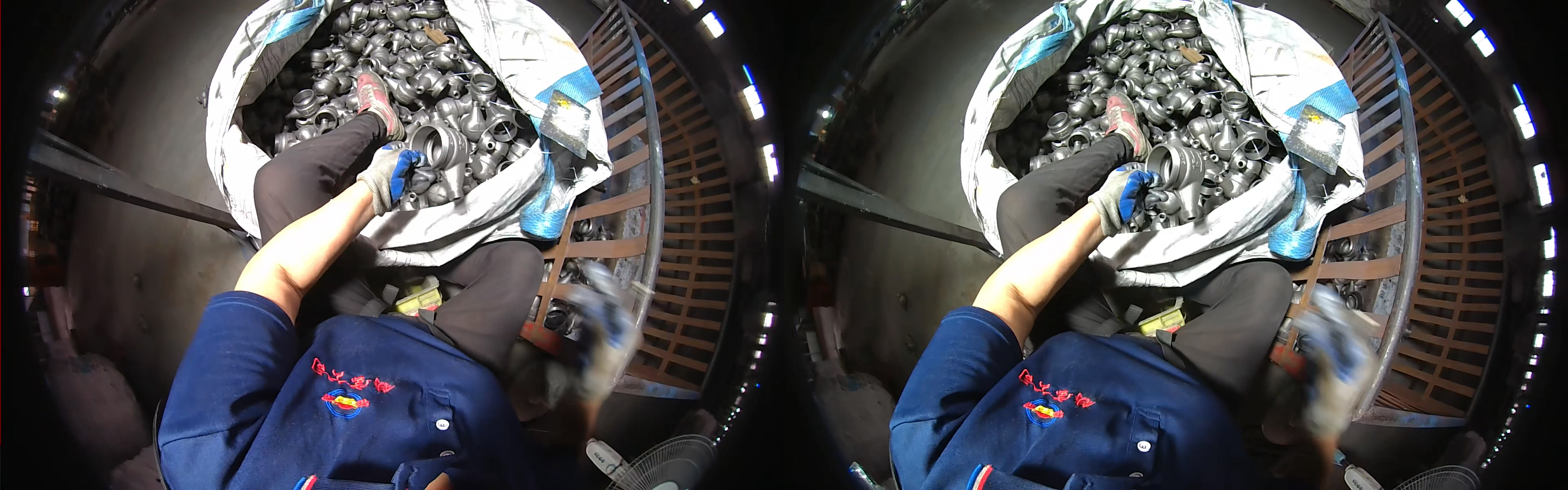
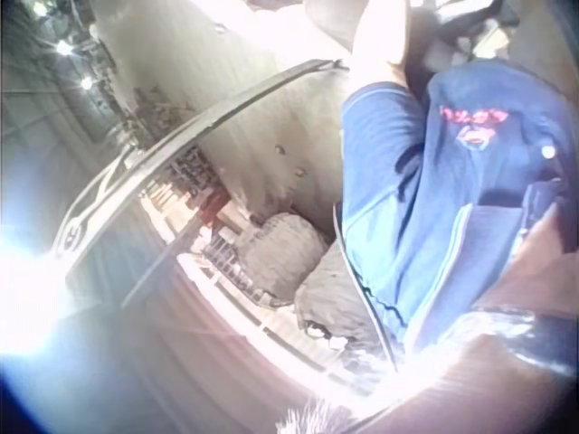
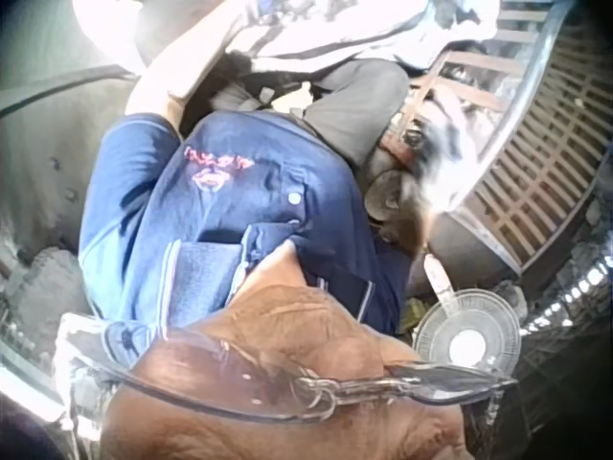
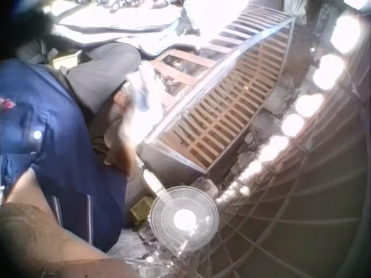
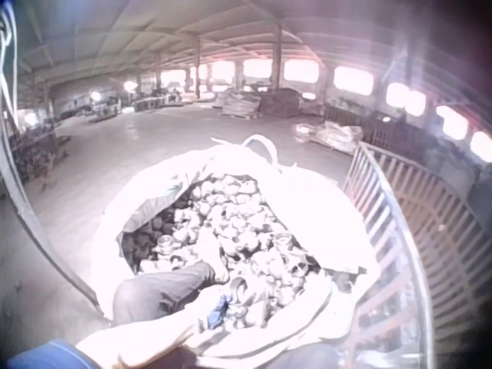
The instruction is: Inspecting metal castings from a large bag and cleaning them using a scraper tool before placing them in a bin.
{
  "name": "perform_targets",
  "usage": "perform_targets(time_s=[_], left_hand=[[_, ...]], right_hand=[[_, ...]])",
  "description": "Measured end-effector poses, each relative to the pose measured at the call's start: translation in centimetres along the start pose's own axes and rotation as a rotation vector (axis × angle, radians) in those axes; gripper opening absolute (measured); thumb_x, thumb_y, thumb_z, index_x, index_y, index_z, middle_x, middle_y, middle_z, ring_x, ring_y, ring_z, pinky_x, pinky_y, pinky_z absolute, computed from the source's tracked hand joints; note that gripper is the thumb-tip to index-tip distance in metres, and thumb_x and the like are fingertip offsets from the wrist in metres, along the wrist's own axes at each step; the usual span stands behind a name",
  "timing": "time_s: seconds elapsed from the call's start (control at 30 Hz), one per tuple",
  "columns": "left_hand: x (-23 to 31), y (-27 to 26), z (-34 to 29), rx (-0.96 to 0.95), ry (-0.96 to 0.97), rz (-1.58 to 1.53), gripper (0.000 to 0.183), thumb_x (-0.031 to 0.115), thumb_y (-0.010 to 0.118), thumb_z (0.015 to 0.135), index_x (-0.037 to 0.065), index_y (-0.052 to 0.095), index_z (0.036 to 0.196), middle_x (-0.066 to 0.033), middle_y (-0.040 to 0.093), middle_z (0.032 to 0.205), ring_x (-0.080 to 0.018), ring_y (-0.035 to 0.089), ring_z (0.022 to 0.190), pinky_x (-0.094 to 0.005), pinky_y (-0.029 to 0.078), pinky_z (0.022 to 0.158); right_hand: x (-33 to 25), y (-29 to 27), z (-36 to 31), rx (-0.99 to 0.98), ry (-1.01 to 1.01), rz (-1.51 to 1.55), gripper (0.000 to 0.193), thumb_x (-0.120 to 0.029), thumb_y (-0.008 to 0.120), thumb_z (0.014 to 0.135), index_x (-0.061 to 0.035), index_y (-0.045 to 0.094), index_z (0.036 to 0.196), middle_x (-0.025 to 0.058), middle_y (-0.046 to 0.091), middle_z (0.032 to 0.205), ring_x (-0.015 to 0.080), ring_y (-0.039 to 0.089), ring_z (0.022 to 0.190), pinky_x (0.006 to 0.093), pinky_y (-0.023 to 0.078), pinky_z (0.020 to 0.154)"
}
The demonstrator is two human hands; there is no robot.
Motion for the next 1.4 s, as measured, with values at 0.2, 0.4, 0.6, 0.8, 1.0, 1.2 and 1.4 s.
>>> perform_targets(time_s=[0.2, 0.4, 0.6, 0.8, 1.0, 1.2, 1.4], left_hand=[[-0.5, 1.8, -3.7, -0.347, -0.226, -0.377, 0.015, 0.007, 0.044, 0.086, -0.003, 0.055, 0.088, -0.0144, 0.061, 0.08, -0.024, 0.064, 0.07, -0.0292, 0.056, 0.054], [0.1, 1.3, -6.1, -0.186, -0.041, -0.256, 0.022, 0.015, 0.048, 0.089, -0.001, 0.055, 0.103, -0.0107, 0.062, 0.089, -0.0153, 0.062, 0.071, -0.0249, 0.054, 0.062], [0.2, -1.7, -4.7, 0.006, 0.06, -0.222, 0.021, 0.026, 0.044, 0.092, 0.009, 0.057, 0.097, -0.0018, 0.056, 0.073, -0.0113, 0.052, 0.06, -0.0254, 0.046, 0.055], [-2.5, -0.2, -2.7, -0.281, -0.071, -0.552, 0.029, 0.023, 0.041, 0.093, 0.003, 0.05, 0.112, -0.015, 0.058, 0.106, -0.0279, 0.059, 0.096, -0.0401, 0.049, 0.087], [-1.7, 0.6, -4.7, -0.316, -0.063, -0.554, 0.028, 0.016, 0.038, 0.093, -0.001, 0.049, 0.113, -0.0161, 0.057, 0.107, -0.0264, 0.06, 0.095, -0.04, 0.05, 0.086], [-1.5, -0.6, -4.0, -0.236, 0.052, -0.45, 0.027, 0.017, 0.041, 0.093, 0.002, 0.049, 0.113, -0.0122, 0.057, 0.108, -0.0216, 0.059, 0.095, -0.0358, 0.051, 0.083], [-0.9, -1.2, -4.4, -0.053, 0.179, -0.264, 0.021, 0.012, 0.051, 0.089, 0.006, 0.053, 0.109, -0.0069, 0.059, 0.099, -0.0142, 0.058, 0.09, -0.029, 0.05, 0.077]], right_hand=[[6.2, 14.1, 4.4, -0.154, -0.003, 0.222, 0.047, -0.005, 0.066, 0.077, 0.0073, 0.048, 0.119, 0.016, 0.054, 0.117, 0.0185, 0.055, 0.101, 0.0277, 0.043, 0.088], [3.0, 17.7, 5.6, -0.001, -0.537, -0.154, 0.04, -0.009, 0.069, 0.076, 0.0058, 0.054, 0.11, 0.014, 0.06, 0.106, 0.0197, 0.06, 0.09, 0.0301, 0.048, 0.079], [9.5, 17.8, 7.5, -0.212, 0.374, 0.867, 0.025, -0.009, 0.064, 0.079, 0.0055, 0.058, 0.099, 0.0049, 0.058, 0.069, 0.0093, 0.05, 0.045, 0.0209, 0.039, 0.036], [10.6, 19.5, 5.1, -0.075, 0.559, 0.8, 0.019, -0.011, 0.058, 0.083, 0.0003, 0.055, 0.098, 0.0034, 0.053, 0.062, 0.0059, 0.034, 0.032, 0.0193, 0.023, 0.028], [8.3, 18.9, 5.7, -0.033, 0.483, 0.754, 0.019, -0.012, 0.062, 0.082, 0.0005, 0.059, 0.097, 0.0046, 0.057, 0.063, 0.0044, 0.036, 0.032, 0.0194, 0.025, 0.028], [7.9, 19.1, 5.5, -0.114, 0.37, 0.671, 0.015, -0.016, 0.057, 0.086, -0.0043, 0.054, 0.094, 0.0086, 0.059, 0.063, 0.0046, 0.034, 0.034, 0.0184, 0.022, 0.029], [10.4, 18.9, 5.0, -0.085, 0.445, 0.822, 0.017, -0.018, 0.053, 0.088, -0.0074, 0.051, 0.102, 0.0097, 0.06, 0.071, 0.004, 0.032, 0.038, 0.0177, 0.023, 0.032]])
Point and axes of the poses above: each hand's wrist, its own z-axis towards the middle knuckle, its own y-axis out of the palm, x = y × z, the point moved 6 cm from there along z, towards the middle knuckle
